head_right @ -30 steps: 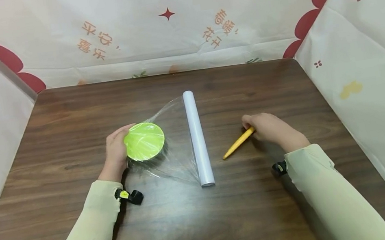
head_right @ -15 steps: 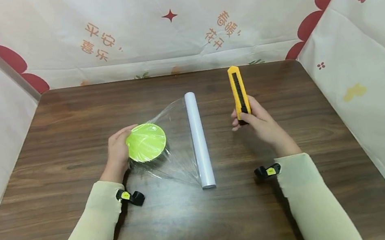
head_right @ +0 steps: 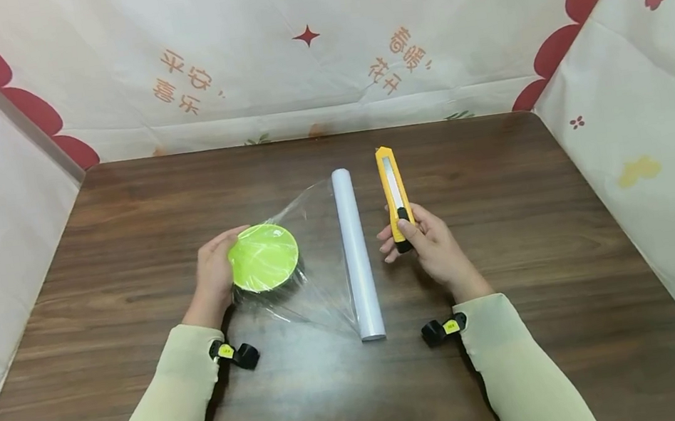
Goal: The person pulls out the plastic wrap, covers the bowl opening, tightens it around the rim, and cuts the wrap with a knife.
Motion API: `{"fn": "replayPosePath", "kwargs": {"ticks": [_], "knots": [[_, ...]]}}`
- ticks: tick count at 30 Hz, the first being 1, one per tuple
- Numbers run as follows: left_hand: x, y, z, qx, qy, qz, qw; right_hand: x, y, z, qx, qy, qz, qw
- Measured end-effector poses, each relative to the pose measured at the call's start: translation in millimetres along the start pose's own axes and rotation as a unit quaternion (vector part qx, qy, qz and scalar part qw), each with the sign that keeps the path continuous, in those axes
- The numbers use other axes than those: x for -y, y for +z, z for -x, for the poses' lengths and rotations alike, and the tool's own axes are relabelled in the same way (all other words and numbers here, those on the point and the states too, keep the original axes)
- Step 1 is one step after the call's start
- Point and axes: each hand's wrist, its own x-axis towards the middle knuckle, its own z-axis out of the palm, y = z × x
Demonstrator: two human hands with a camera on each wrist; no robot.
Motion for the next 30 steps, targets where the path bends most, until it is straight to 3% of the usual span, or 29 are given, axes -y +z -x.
{"fn": "replayPosePath", "kwargs": {"ticks": [10, 16, 24, 30], "knots": [[0.3, 0.9, 1.7, 0.002, 0.015, 0.001, 0.9999, 4, 3, 3, -0.069, 0.017, 0.050, 0.996], [-0.7, 1.7, 1.0, 0.000, 0.019, -0.003, 0.9998, 13, 10, 3, -0.120, 0.030, 0.081, 0.989], [-1.0, 4.1, 1.2, 0.002, 0.023, 0.005, 0.9997, 6, 8, 3, -0.216, 0.044, 0.140, 0.965], [-0.6, 2.5, 2.9, -0.006, 0.020, -0.014, 0.9997, -3, 8, 3, -0.294, 0.048, 0.143, 0.944]]}}
